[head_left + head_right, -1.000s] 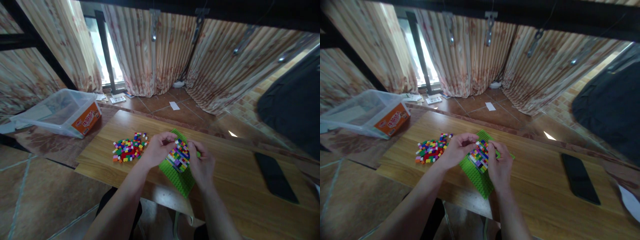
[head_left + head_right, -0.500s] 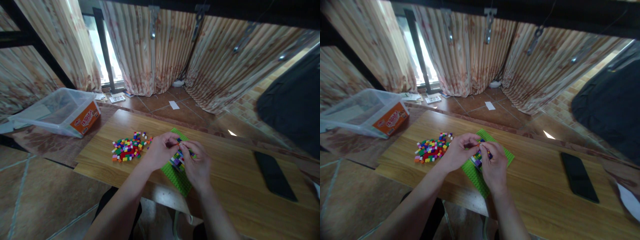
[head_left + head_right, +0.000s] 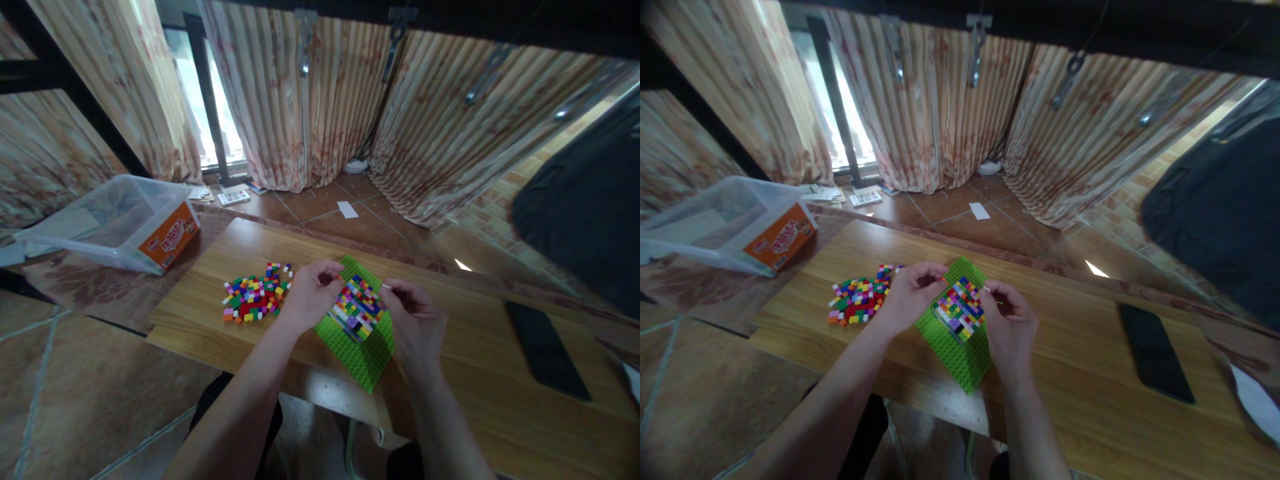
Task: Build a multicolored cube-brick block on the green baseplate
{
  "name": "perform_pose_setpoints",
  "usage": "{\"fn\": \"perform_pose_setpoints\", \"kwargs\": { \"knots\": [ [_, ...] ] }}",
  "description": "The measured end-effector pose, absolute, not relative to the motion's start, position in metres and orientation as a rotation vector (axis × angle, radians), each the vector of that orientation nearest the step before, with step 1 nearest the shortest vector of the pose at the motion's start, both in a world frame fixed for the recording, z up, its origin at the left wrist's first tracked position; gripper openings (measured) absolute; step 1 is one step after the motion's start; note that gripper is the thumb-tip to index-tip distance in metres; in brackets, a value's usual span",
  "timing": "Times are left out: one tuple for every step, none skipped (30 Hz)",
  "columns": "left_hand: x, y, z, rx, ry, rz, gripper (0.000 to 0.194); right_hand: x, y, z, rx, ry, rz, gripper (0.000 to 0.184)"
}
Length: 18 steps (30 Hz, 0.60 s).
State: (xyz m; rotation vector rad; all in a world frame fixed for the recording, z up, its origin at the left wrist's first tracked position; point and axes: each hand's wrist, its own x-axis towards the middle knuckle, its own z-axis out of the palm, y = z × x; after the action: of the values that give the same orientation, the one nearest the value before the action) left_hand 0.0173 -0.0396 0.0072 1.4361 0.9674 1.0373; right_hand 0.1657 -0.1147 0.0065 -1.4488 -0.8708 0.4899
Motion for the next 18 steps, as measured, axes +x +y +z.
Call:
{"fn": "perform_pose_setpoints", "kwargs": {
  "knots": [
    [0.0175,-0.0396,0.0070,1.440,0.966,1.034,0.017,0.1677,-0.1144,0.0050,-1.448,-0.875,0.495,0.021],
    [0.0177,-0.0397,0.0070,1.444,0.966,1.031,0.016,0.1695,-0.1140,0.0037,-1.447,-0.875,0.497,0.022],
    [0.0178,-0.0397,0.0071,1.445,0.967,1.030,0.016,0.1710,-0.1137,0.0027,-1.445,-0.871,0.497,0.022],
    [0.0177,-0.0397,0.0072,1.446,0.968,1.030,0.015,0.1721,-0.1135,0.0021,-1.445,-0.867,0.500,0.023],
    [0.0176,-0.0397,0.0073,1.447,0.968,1.032,0.015,0.1729,-0.1133,0.0020,-1.450,-0.863,0.502,0.023],
    [0.0174,-0.0397,0.0074,1.446,0.966,1.033,0.015,0.1733,-0.1133,0.0021,-1.460,-0.864,0.499,0.023],
    [0.0172,-0.0397,0.0074,1.446,0.963,1.032,0.015,0.1735,-0.1135,0.0025,-1.475,-0.873,0.494,0.023],
    [0.0171,-0.0396,0.0075,1.447,0.961,1.033,0.015,0.1735,-0.1138,0.0029,-1.493,-0.889,0.487,0.023],
    [0.0169,-0.0397,0.0077,1.449,0.961,1.033,0.015,0.1736,-0.1141,0.0032,-1.510,-0.910,0.479,0.024],
    [0.0168,-0.0397,0.0079,1.450,0.963,1.034,0.015,0.1737,-0.1145,0.0033,-1.522,-0.929,0.473,0.024],
    [0.0166,-0.0398,0.0082,1.451,0.969,1.033,0.015,0.1739,-0.1149,0.0033,-1.531,-0.945,0.469,0.025],
    [0.0165,-0.0398,0.0085,1.453,0.974,1.032,0.015,0.1742,-0.1153,0.0031,-1.537,-0.958,0.465,0.026],
    [0.0163,-0.0398,0.0089,1.457,0.980,1.030,0.015,0.1747,-0.1156,0.0028,-1.542,-0.968,0.456,0.026],
    [0.0161,-0.0398,0.0091,1.462,0.982,1.026,0.015,0.1752,-0.1160,0.0026,-1.545,-0.982,0.438,0.026],
    [0.0159,-0.0398,0.0092,1.468,0.980,1.020,0.014,0.1758,-0.1162,0.0026,-1.547,-1.002,0.416,0.026],
    [0.0156,-0.0396,0.0091,1.475,0.976,1.016,0.014,0.1764,-0.1165,0.0027,-1.551,-1.035,0.392,0.025],
    [0.0154,-0.0395,0.0089,1.482,0.971,1.015,0.013,0.1769,-0.1168,0.0031,-1.557,-1.078,0.369,0.024],
    [0.0152,-0.0393,0.0084,1.488,0.968,1.014,0.013,0.1773,-0.1171,0.0037,-1.563,-1.127,0.350,0.023]
  ]
}}
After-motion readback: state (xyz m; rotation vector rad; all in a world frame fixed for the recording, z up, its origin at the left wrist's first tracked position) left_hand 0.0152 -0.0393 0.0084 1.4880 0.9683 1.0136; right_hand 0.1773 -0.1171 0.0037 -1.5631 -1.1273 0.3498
